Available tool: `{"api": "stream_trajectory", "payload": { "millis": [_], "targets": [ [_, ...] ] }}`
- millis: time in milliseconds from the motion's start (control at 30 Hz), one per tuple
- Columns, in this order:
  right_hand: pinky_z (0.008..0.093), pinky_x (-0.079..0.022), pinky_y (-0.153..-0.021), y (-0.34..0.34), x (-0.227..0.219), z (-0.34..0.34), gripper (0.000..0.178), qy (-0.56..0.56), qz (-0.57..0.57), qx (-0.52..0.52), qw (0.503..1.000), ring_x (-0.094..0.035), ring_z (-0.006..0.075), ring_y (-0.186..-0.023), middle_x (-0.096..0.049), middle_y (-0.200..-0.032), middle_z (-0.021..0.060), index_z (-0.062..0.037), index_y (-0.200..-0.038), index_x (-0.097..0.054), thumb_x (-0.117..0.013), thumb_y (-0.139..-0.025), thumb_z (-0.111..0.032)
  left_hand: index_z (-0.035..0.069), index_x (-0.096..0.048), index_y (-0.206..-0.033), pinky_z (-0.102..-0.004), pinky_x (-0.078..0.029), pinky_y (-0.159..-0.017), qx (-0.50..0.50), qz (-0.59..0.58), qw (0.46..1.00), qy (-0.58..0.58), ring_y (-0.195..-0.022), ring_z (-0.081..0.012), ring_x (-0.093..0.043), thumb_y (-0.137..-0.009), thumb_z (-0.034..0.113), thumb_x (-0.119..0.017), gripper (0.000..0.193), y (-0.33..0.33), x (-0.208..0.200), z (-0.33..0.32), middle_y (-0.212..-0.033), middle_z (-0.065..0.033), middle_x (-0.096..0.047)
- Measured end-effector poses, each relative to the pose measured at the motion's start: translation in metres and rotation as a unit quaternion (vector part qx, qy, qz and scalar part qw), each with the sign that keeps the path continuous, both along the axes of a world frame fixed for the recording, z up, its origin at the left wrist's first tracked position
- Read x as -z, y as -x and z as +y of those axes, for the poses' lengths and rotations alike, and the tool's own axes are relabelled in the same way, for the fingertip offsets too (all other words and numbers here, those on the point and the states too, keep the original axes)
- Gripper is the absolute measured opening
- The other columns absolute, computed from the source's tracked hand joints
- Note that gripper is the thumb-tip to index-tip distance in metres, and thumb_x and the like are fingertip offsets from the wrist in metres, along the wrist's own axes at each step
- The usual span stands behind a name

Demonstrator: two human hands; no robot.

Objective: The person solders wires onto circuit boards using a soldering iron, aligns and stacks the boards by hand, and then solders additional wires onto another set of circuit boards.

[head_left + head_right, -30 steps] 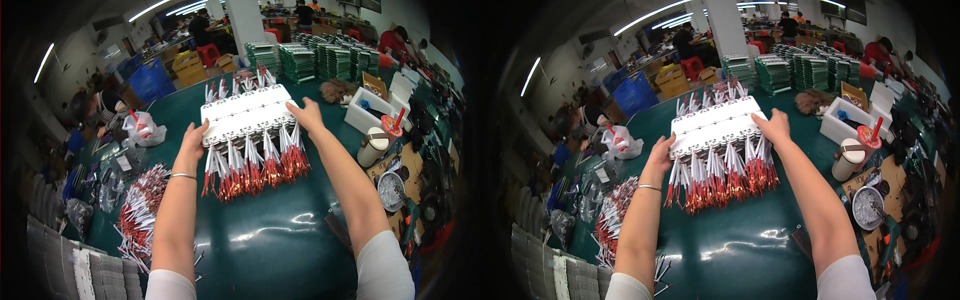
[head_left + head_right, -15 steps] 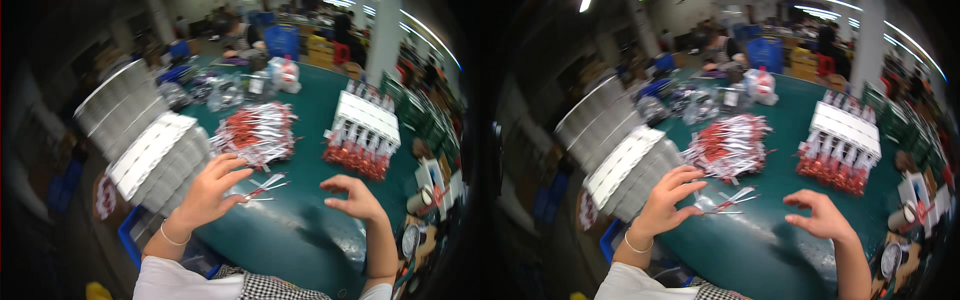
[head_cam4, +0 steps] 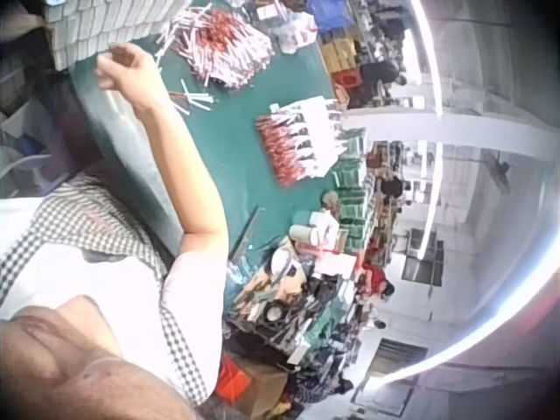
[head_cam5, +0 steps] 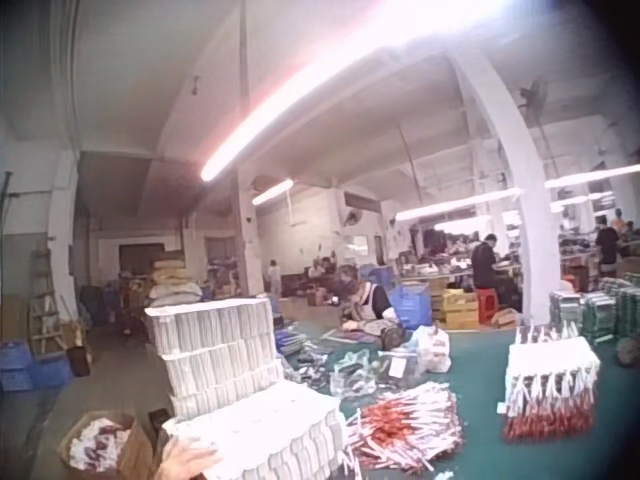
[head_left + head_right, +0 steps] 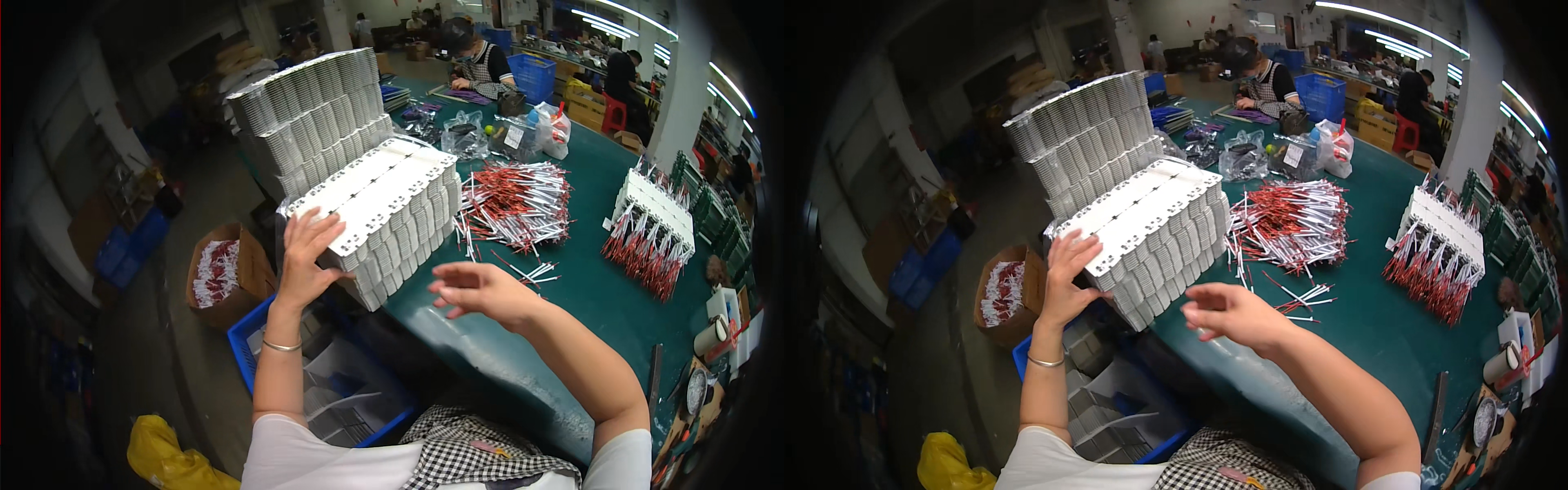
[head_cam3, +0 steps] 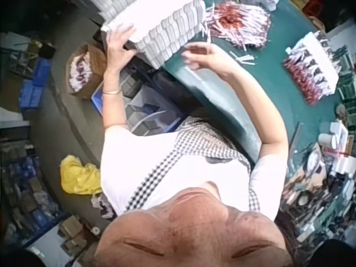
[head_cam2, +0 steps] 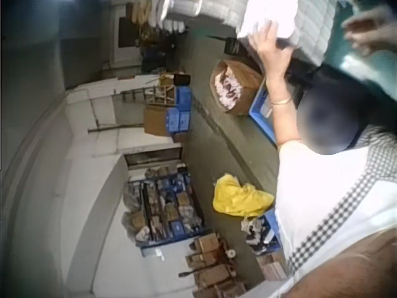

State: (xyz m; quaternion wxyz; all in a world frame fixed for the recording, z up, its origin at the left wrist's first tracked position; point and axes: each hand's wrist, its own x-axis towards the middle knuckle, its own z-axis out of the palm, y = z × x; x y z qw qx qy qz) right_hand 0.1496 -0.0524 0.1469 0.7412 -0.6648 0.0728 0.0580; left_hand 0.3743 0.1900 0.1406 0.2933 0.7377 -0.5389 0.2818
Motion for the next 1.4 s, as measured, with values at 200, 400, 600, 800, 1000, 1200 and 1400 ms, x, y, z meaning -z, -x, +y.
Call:
{"api": "stream_trajectory", "payload": {
  "millis": [200, 400, 600, 800, 1000, 1200, 1400],
  "targets": [
    [0.0387, -0.056, -0.089, -0.075, 0.003, 0.032, 0.065, -0.103, 0.018, 0.099, 0.990, -0.064, 0.0244, -0.102, -0.056, -0.125, 0.0192, 0.0089, -0.138, -0.041, -0.067, -0.095, -0.033, 0.015, -0.067, -0.120, -0.0512, -0.029, -0.113, 0.084, -0.017, 0.996, -0.006, -0.123, -0.0265, -0.057, -0.049, 0.017, -0.091, 0.075, -0.011, -0.006, -0.002, -0.123, -0.0049, -0.066],
    [0.0339, -0.058, -0.075, -0.115, 0.004, 0.045, 0.063, -0.204, -0.024, 0.164, 0.965, -0.066, 0.0227, -0.086, -0.061, -0.104, 0.0140, 0.0048, -0.123, -0.053, -0.071, -0.089, -0.046, 0.015, -0.068, -0.117, -0.0544, -0.031, -0.109, 0.090, -0.082, 0.993, -0.007, -0.113, -0.0249, -0.061, -0.056, 0.023, -0.088, 0.065, -0.007, -0.022, -0.015, -0.115, -0.0048, -0.067],
    [0.0412, -0.057, -0.082, -0.110, -0.031, 0.049, 0.037, -0.314, -0.079, 0.268, 0.907, -0.066, 0.0253, -0.100, -0.065, -0.109, 0.0124, 0.0003, -0.121, -0.058, -0.067, -0.092, -0.022, 0.011, -0.062, -0.126, -0.0576, -0.031, -0.108, 0.062, -0.133, 0.989, -0.019, -0.113, -0.0275, -0.061, -0.062, 0.031, -0.085, 0.070, 0.036, -0.035, -0.047, -0.123, -0.0087, -0.065],
    [0.0463, -0.048, -0.102, -0.056, -0.033, 0.011, 0.052, -0.266, -0.074, 0.298, 0.914, -0.063, 0.0289, -0.112, -0.063, -0.121, 0.0175, 0.0041, -0.129, -0.053, -0.071, -0.083, -0.014, 0.011, -0.041, -0.148, -0.0512, -0.039, -0.105, -0.095, -0.049, 0.994, 0.013, -0.123, -0.0374, -0.055, -0.069, 0.019, -0.084, 0.090, 0.053, -0.031, -0.027, -0.143, -0.0171, -0.048],
    [0.0482, -0.049, -0.104, 0.042, 0.001, -0.031, 0.079, -0.225, -0.179, 0.284, 0.915, -0.060, 0.0365, -0.120, -0.055, -0.134, 0.0271, 0.0112, -0.141, -0.036, -0.068, -0.073, -0.011, -0.002, -0.055, -0.134, -0.0393, -0.055, -0.087, 0.121, 0.156, 0.964, 0.178, -0.107, -0.0377, -0.066, -0.074, -0.018, -0.058, 0.062, 0.090, -0.001, -0.048, -0.122, -0.0257, -0.064],
    [0.0445, -0.050, -0.102, 0.164, 0.047, -0.038, 0.085, -0.152, -0.257, 0.378, 0.876, -0.063, 0.0363, -0.114, -0.057, -0.131, 0.0273, 0.0143, -0.139, -0.037, -0.071, -0.068, -0.016, 0.001, -0.070, -0.113, -0.0374, -0.053, -0.074, 0.304, 0.399, 0.863, 0.060, -0.084, -0.0351, -0.067, -0.078, -0.014, -0.050, 0.043, 0.133, 0.072, -0.117, -0.097, -0.0188, -0.067],
    [0.0439, -0.051, -0.098, 0.280, 0.086, -0.003, 0.094, -0.065, -0.204, 0.487, 0.847, -0.063, 0.0339, -0.112, -0.058, -0.129, 0.0247, 0.0137, -0.138, -0.038, -0.081, -0.064, -0.025, 0.008, -0.058, -0.132, -0.0289, -0.049, -0.075, 0.376, 0.519, 0.765, 0.061, -0.089, -0.0179, -0.060, -0.080, -0.011, -0.055, 0.055, 0.183, 0.115, -0.182, -0.113, -0.0096, -0.056]
  ]
}}
